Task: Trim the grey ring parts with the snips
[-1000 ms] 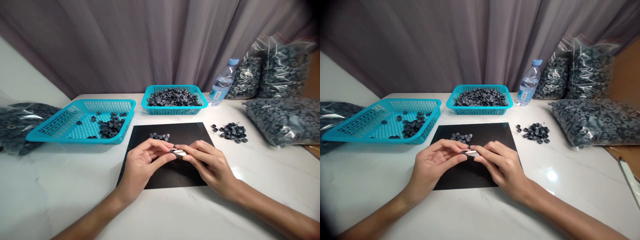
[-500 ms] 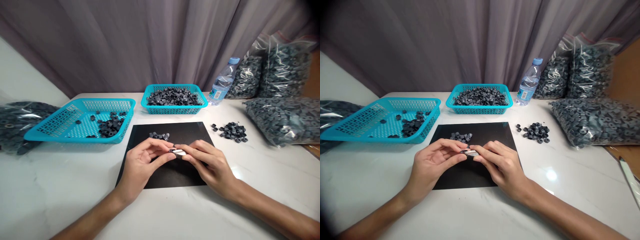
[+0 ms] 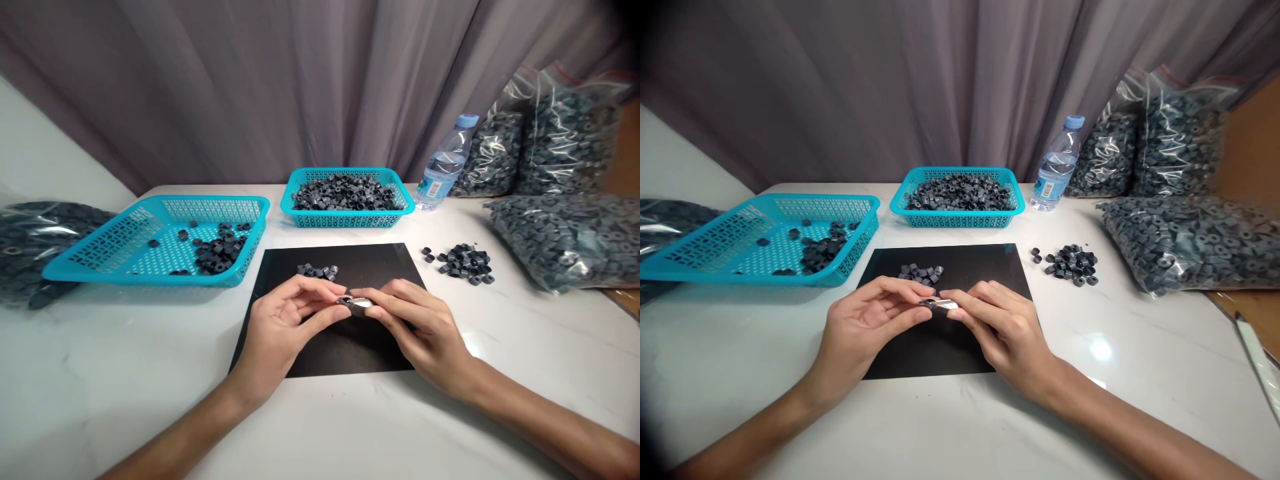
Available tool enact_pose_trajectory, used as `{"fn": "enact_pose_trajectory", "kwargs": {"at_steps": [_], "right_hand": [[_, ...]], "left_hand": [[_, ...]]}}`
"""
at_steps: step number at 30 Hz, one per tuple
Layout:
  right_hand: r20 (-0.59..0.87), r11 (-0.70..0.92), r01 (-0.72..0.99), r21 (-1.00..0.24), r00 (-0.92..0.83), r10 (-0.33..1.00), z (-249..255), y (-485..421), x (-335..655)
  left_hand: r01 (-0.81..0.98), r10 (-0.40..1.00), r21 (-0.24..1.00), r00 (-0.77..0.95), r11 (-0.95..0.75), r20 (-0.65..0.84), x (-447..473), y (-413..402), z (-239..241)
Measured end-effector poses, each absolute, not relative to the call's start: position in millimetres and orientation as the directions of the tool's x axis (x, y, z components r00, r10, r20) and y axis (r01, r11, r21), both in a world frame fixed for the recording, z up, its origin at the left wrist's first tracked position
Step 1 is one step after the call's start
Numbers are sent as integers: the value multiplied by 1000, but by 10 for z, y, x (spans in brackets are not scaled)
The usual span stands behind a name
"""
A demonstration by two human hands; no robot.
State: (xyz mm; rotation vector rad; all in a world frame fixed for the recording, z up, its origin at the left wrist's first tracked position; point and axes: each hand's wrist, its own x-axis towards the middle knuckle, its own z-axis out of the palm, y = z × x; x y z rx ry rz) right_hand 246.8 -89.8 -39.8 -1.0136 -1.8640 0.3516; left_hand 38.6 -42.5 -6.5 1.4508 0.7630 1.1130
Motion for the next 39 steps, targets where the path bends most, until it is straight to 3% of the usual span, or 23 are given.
{"fn": "enact_pose_trajectory", "kwargs": {"at_steps": [28, 34, 39], "right_hand": [[635, 636, 532, -559, -219, 741, -381, -901, 2460], [595, 567, 441, -696, -89, 799, -314, -940, 2434], [386, 385, 239, -891, -47, 921, -284, -937, 2378]], "left_hand": [[-127, 906, 971, 352, -203, 236, 396, -438, -81], [-112, 907, 968, 338, -226, 251, 384, -429, -81], [-78, 894, 967, 368, -244, 255, 390, -457, -100]]}}
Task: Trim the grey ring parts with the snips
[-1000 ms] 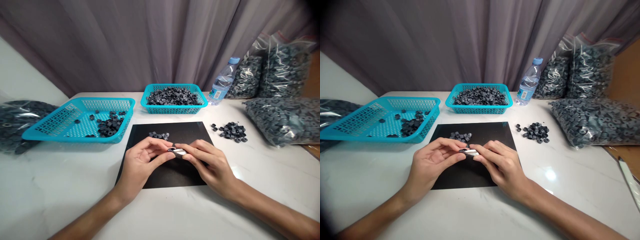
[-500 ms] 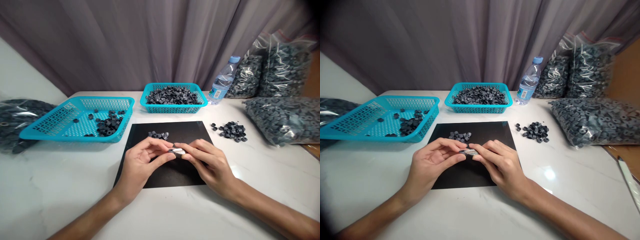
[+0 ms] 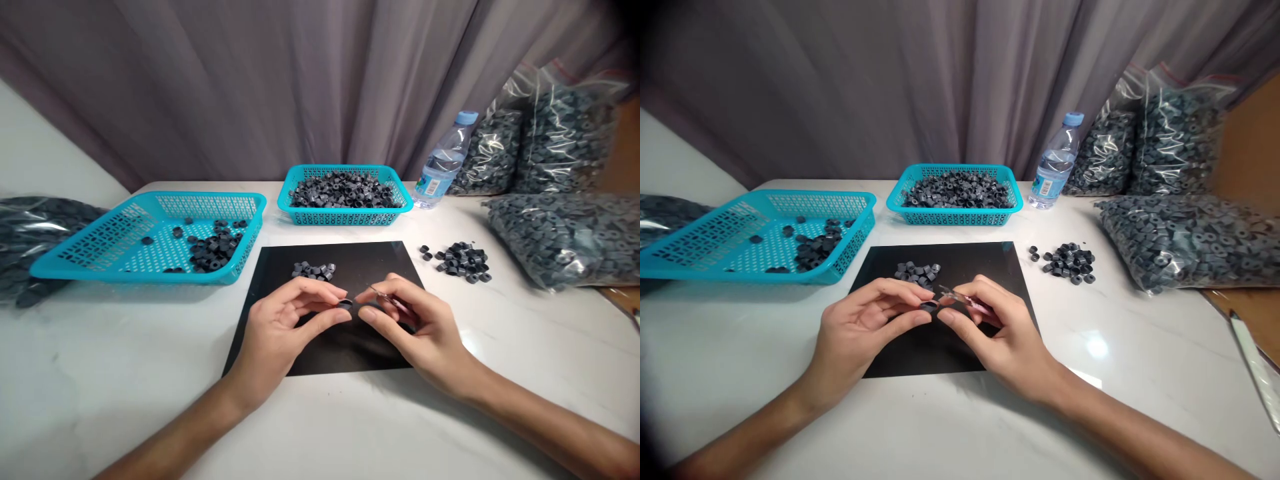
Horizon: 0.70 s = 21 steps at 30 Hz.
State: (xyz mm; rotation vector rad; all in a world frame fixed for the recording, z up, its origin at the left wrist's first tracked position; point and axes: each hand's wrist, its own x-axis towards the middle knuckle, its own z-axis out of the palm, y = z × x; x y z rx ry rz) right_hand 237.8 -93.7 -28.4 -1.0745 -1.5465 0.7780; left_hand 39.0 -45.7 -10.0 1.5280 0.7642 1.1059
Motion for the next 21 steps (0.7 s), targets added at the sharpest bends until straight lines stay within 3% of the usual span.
{"fn": "enact_pose_trajectory", "kwargs": {"at_steps": [3, 13, 21], "right_hand": [[311, 320, 156, -935, -80, 947, -276, -926, 2363], [306, 330, 226, -917, -133, 943, -276, -911, 2378], [207, 237, 186, -954, -169, 964, -245, -908, 2372]], "left_hand": [[-52, 884, 967, 395, -249, 249, 397, -476, -113], [-43, 862, 965, 440, -259, 251, 391, -479, -147], [42, 860, 967, 468, -252, 204, 383, -472, -159]]}}
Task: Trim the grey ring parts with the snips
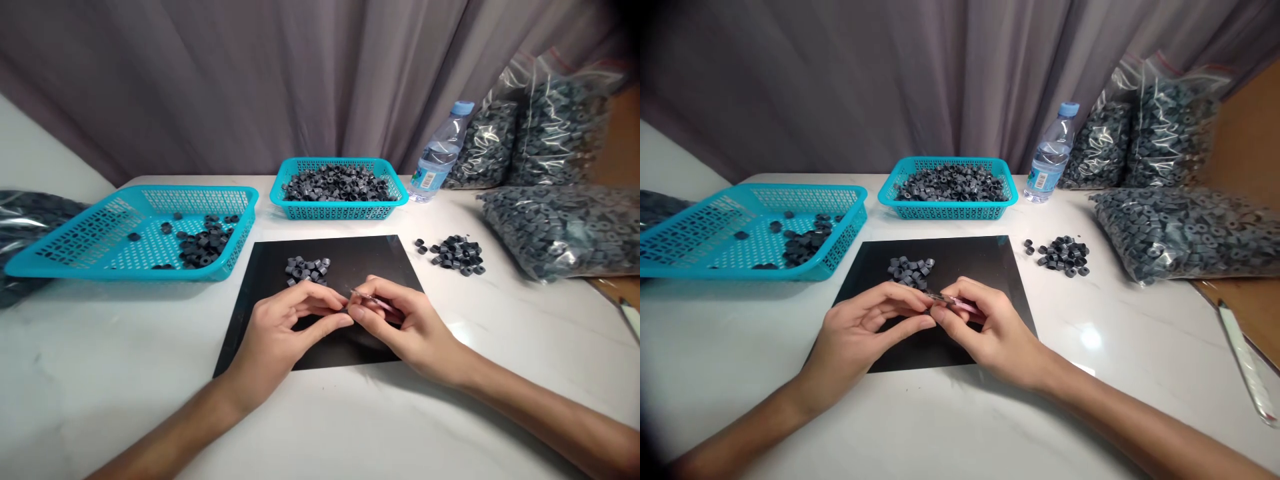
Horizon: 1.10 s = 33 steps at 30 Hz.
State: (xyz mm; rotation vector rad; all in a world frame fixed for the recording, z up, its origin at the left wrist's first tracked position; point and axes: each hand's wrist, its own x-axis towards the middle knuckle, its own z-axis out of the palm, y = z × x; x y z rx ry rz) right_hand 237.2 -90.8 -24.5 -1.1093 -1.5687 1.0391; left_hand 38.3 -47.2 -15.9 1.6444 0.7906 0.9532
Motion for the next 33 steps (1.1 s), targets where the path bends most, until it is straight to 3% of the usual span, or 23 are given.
{"fn": "enact_pose_trajectory", "kwargs": {"at_steps": [10, 18, 33], "right_hand": [[129, 139, 118, -983, -87, 988, -247, -873, 2411], [147, 158, 83, -984, -123, 982, -243, -868, 2409], [164, 188, 179, -966, -140, 977, -305, -875, 2406]], "left_hand": [[76, 883, 979, 449, -191, 137, 388, -446, -139], [67, 891, 980, 431, -187, 141, 383, -438, -143], [111, 886, 978, 451, -177, 109, 387, -449, -142]]}}
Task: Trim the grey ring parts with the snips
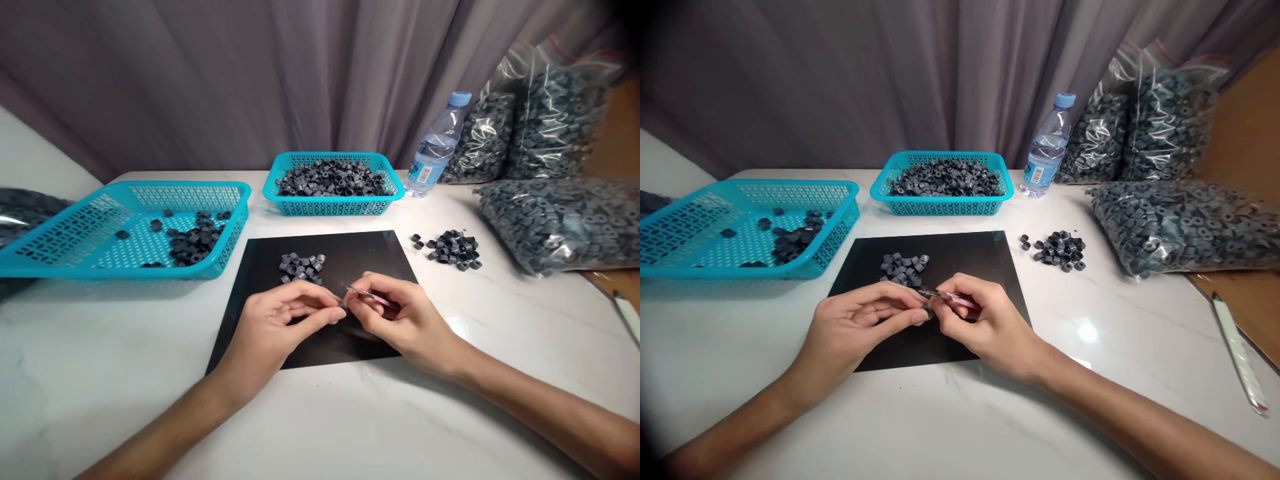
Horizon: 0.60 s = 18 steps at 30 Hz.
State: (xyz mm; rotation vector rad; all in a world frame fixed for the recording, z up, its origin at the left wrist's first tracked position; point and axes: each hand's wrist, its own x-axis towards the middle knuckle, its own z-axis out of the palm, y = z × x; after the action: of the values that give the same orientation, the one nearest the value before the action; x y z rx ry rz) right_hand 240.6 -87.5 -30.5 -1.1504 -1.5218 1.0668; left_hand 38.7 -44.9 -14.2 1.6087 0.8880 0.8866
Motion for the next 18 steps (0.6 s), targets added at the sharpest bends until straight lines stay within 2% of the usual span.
{"fn": "enact_pose_trajectory", "kwargs": {"at_steps": [5, 18], "right_hand": [[156, 171, 155, -973, -101, 983, -278, -857, 2415], [127, 146, 112, -983, -160, 979, -282, -874, 2414]], "left_hand": [[108, 893, 980, 439, -165, 102, 394, -418, -120], [98, 892, 989, 448, -112, 56, 384, -409, -145]]}}
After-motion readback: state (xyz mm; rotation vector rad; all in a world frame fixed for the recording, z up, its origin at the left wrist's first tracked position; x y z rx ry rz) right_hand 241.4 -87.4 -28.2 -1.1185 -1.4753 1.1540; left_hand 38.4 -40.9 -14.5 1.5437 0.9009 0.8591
